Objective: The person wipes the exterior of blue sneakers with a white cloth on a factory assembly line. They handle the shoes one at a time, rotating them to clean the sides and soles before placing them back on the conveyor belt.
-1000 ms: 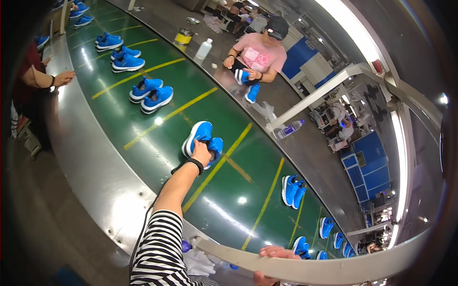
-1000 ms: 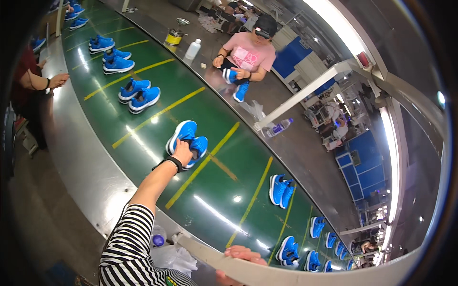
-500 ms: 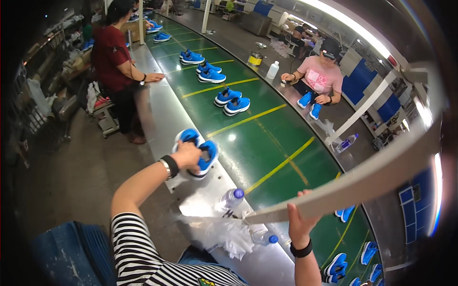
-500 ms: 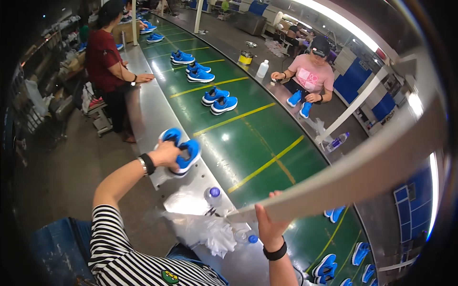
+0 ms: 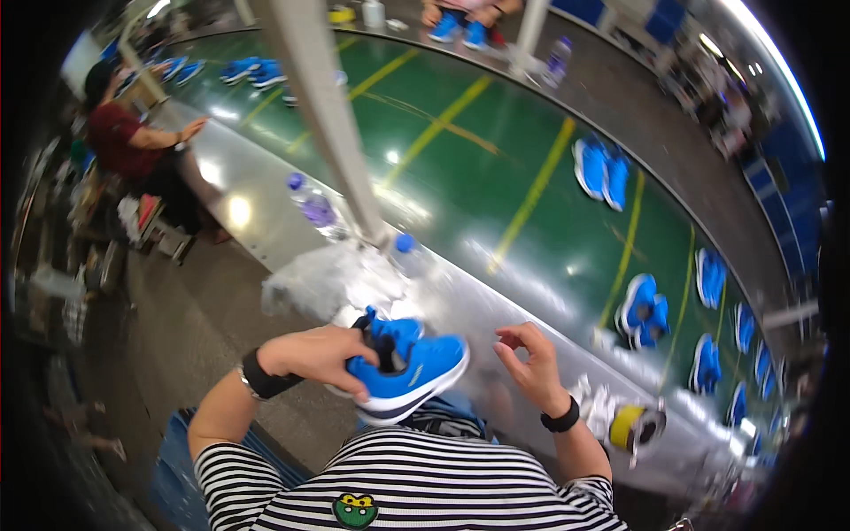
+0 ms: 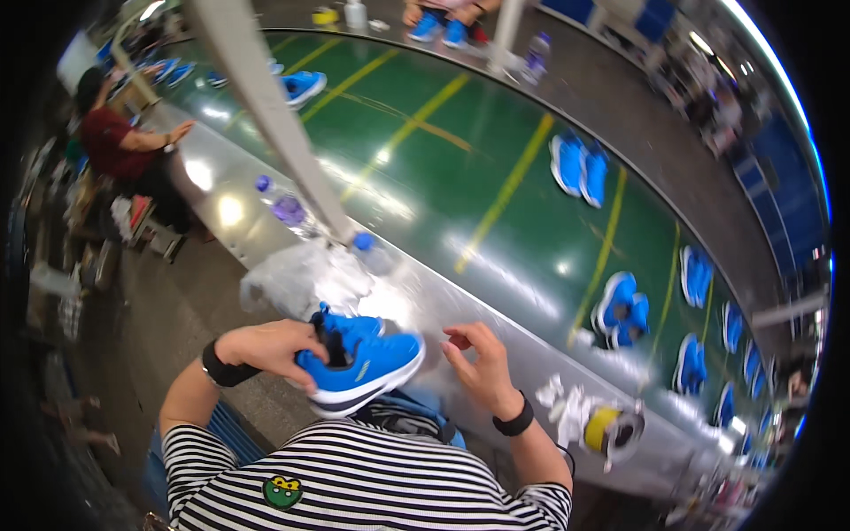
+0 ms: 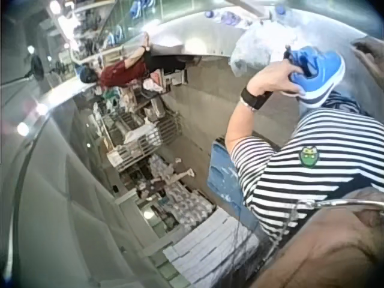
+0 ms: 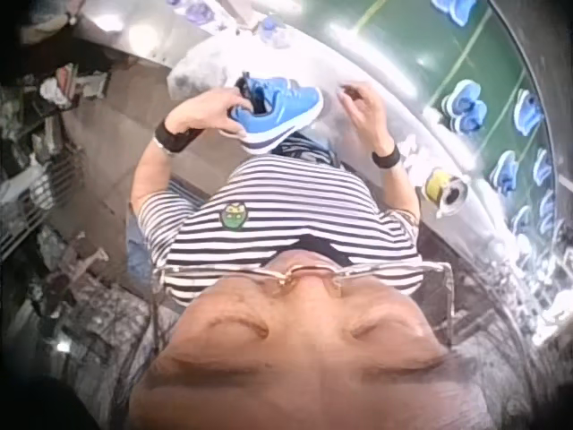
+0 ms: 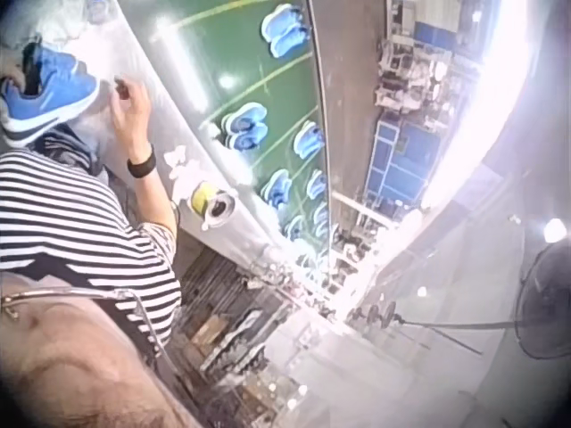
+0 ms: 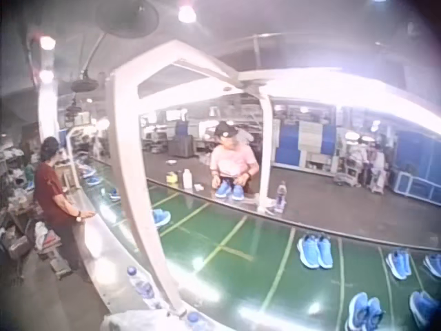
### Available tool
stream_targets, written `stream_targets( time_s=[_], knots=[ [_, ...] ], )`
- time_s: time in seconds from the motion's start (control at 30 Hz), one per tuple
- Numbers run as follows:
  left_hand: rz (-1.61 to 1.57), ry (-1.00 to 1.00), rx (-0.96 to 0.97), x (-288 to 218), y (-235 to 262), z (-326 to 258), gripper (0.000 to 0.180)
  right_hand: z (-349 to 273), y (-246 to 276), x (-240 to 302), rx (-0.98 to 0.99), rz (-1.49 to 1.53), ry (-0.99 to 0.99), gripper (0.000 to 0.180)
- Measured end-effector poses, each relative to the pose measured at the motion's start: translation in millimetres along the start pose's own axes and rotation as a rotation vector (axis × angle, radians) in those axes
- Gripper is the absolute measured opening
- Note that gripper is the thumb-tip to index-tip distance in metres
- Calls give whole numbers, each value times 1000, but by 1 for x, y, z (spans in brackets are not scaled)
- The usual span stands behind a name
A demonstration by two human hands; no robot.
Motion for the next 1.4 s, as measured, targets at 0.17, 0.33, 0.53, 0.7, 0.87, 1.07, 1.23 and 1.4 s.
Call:
stream_targets(
  time_s=[0.17,0.33,0.53,0.7,0.87,1.07,1.23,1.4],
  knots=[
    [258,31,-368,-65,-92,130,39,-92,4,-93,-278,312,-279,49],
    [292,8,-439,-70,-163,188,34,-111,-18,-162,-324,278,-353,83],
    [-139,201,-695,-17,-150,171,58,-114,-38,-189,-556,450,-370,81],
    [-422,331,-296,18,-152,224,67,-96,-31,-203,-597,349,-480,64],
    [-1209,442,-164,28,-145,203,32,-108,-10,-153,-651,1017,-579,40],
    [-1325,406,-79,24,-130,190,33,-124,-25,-148,-683,1233,-498,28],
    [-1332,405,0,25,-122,189,32,-131,-34,-147,-709,1198,-436,28],
    [-1384,355,27,31,-130,198,33,-134,-31,-150,-713,1154,-491,34]
  ],
)
Point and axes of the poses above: each hand's wrist, its own z-axis towards the middle knuckle, its own y-axis out of the back of the hand, x = y × z, the point moved 2 cm from there along z, towards the middle knuckle, and after that the axes turned 11 degrees about z, right-handed, at the moved point
